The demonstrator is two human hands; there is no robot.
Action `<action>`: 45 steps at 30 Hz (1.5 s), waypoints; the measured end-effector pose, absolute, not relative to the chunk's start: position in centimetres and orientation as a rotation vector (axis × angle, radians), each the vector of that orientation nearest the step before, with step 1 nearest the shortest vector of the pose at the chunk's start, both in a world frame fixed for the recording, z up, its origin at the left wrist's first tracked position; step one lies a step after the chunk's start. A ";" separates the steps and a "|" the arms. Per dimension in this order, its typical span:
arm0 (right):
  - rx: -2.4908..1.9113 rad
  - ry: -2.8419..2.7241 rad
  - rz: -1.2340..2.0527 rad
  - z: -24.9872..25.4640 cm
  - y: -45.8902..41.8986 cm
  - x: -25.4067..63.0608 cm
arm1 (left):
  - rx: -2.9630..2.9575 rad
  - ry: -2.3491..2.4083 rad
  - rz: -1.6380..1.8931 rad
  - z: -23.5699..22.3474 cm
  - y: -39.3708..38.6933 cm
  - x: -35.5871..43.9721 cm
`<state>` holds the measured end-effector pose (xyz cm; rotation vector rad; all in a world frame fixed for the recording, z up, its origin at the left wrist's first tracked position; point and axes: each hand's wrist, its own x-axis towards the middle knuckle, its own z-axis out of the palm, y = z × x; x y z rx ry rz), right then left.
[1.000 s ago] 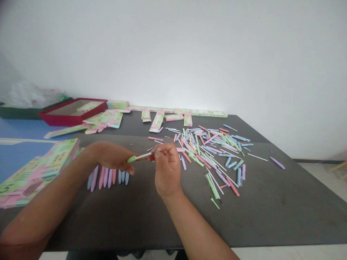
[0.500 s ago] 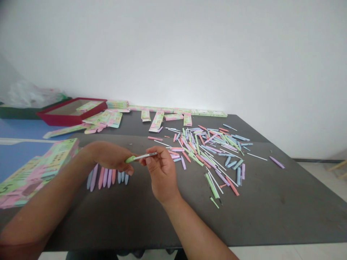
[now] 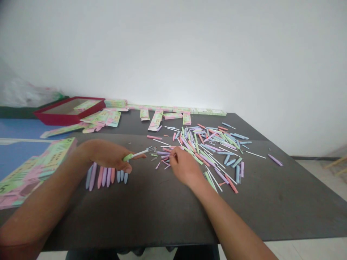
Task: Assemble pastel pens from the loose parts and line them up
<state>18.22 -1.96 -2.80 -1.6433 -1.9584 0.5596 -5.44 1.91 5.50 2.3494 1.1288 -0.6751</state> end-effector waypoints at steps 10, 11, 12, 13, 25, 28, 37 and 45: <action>-2.217 -2.206 0.392 -5.8 2.3 21.7 | 2.236 1.119 -0.809 5.6 1.6 -4.3; -2.200 -2.203 0.401 -6.1 2.4 21.6 | 2.231 1.119 -0.816 5.6 1.6 -4.2; -2.187 -2.197 0.408 -6.3 2.5 21.6 | 2.227 1.117 -0.818 5.7 1.6 -4.2; -2.179 -2.187 0.413 -6.4 2.6 21.7 | 2.224 1.118 -0.817 5.7 1.6 -4.2; -2.007 -1.975 0.419 -6.6 2.6 24.7 | 2.181 1.119 -0.816 5.5 1.6 -4.2; -2.002 -1.972 0.415 -6.4 2.1 24.9 | 2.176 1.124 -0.817 5.5 1.7 -4.2; -2.279 -1.732 0.047 -2.2 4.2 31.9 | 2.219 1.142 -0.780 5.4 1.8 -4.7; -2.115 -2.122 0.144 -3.8 5.3 28.3 | 2.196 1.158 -0.801 5.2 1.8 -4.3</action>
